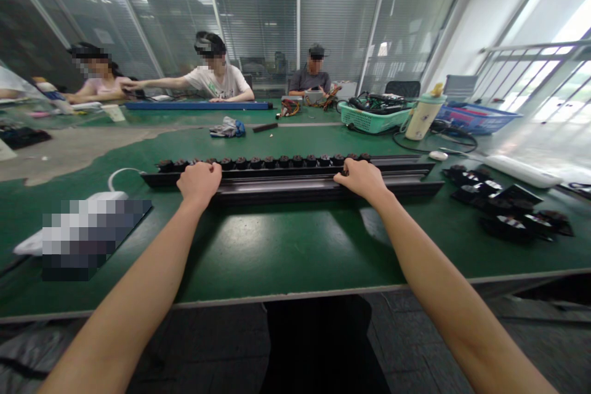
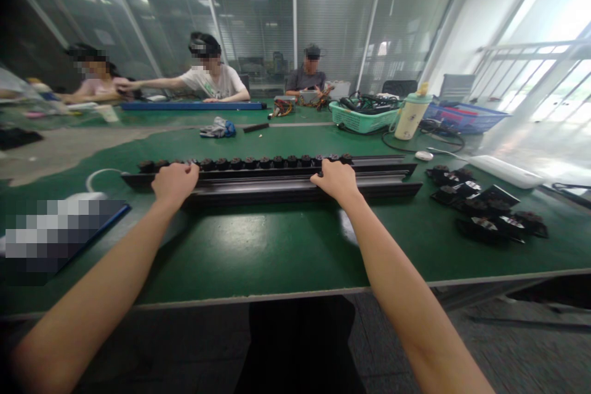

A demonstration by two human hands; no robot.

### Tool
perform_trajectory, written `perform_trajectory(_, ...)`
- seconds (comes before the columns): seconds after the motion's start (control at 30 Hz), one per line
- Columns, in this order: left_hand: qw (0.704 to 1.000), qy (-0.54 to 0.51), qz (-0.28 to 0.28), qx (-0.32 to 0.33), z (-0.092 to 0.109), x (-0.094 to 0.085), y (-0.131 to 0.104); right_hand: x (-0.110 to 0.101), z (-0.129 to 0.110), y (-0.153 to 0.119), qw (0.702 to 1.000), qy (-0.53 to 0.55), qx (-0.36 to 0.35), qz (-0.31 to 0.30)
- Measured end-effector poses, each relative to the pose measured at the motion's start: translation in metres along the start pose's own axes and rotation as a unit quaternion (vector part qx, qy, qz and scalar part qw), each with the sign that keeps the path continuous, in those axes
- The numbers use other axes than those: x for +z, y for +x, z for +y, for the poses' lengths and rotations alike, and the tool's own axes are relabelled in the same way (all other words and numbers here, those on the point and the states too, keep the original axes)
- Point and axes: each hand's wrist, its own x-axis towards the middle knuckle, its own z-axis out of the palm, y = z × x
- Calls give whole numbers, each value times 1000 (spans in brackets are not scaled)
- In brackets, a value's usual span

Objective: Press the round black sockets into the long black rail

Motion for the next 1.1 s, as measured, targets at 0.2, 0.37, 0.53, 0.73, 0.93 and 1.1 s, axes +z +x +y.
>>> perform_trajectory(0.2,1000,5,-2,-3,1,-1,0,0,1,0,1000,-2,8,-5)
perform_trajectory(0.37,1000,7,-4,-3,1,0,0,-2,1,-1,1000,-1,18,-18)
perform_trajectory(0.53,1000,5,-1,0,0,1,1,-3,1,-2,999,7,22,-29)
perform_trajectory(0.73,1000,10,-1,2,0,1,0,-3,1,-4,999,-9,15,-30)
perform_trajectory(0.93,1000,8,0,2,0,0,0,-3,-4,-6,999,-11,33,-25)
perform_trajectory(1.1,1000,11,-7,2,2,-3,-2,-1,-7,-4,999,-11,36,-14)
